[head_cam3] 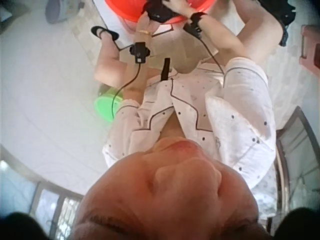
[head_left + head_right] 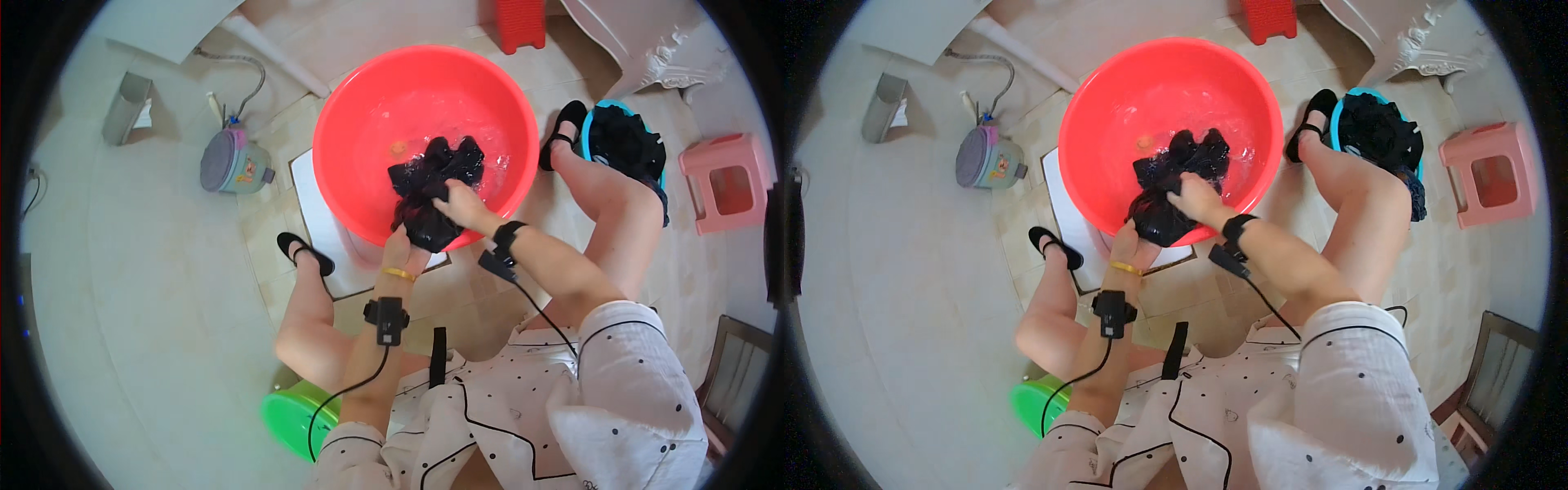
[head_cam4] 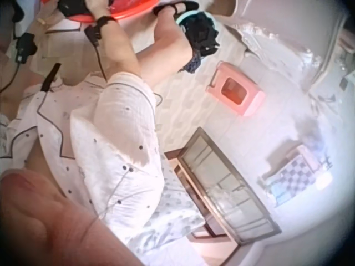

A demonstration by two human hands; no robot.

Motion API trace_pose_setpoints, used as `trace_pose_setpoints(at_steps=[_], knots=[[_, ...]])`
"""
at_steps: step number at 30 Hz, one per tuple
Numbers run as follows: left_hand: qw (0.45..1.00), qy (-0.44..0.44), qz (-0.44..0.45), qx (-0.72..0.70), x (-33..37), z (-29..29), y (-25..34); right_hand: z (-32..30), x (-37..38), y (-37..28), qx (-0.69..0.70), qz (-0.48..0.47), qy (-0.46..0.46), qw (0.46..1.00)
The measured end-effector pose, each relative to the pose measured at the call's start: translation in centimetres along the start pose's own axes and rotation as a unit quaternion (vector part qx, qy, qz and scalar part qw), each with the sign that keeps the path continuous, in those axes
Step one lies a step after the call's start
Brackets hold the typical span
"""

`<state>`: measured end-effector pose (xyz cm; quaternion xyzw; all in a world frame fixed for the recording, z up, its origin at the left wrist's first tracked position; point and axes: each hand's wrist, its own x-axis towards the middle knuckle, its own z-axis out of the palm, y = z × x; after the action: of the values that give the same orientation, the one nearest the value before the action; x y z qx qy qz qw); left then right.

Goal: Washing black clothing by hand in a basin in the bathroom.

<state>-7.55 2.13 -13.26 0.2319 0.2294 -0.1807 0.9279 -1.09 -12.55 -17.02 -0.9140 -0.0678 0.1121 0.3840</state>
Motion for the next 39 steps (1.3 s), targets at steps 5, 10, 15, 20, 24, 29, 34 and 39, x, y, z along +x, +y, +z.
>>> trace_pose_setpoints(at_steps=[5, 10, 15, 20, 24, 29, 34, 39], knots=[[0.994, 0.108, 0.009, -0.013, 0.2, -1.4, 3.0, -3.2, -1.4, -3.2, -0.161, 0.097, -0.094, 0.978], [0.978, 0.206, 0.004, -0.036, 0.9, -1.6, 0.4, -2.2, -4.2, -3.3, -0.121, -0.273, -0.125, 0.946], [0.964, 0.248, -0.024, 0.098, 0.9, -1.8, 0.2, -2.2, -3.0, -2.2, -0.057, -0.131, -0.192, 0.971], [0.967, 0.185, -0.174, 0.019, 0.6, 0.4, 2.8, -3.8, -4.9, -6.0, 0.280, -0.199, -0.156, 0.926], [0.957, -0.188, -0.199, -0.096, 3.0, -6.9, 4.3, -8.5, -6.8, -11.9, 0.374, -0.101, -0.179, 0.904], [0.983, -0.145, -0.080, -0.084, 4.3, -7.3, 1.8, -8.3, -6.0, -12.9, 0.488, 0.004, -0.164, 0.857], [0.995, -0.055, -0.068, -0.053, 4.3, -2.5, -1.4, -3.1, -0.6, -4.4, 0.224, -0.034, 0.105, 0.968], [0.976, 0.184, 0.059, 0.102, 1.7, 1.1, 1.4, -4.2, 0.8, -1.2, 0.235, 0.047, 0.019, 0.971]])
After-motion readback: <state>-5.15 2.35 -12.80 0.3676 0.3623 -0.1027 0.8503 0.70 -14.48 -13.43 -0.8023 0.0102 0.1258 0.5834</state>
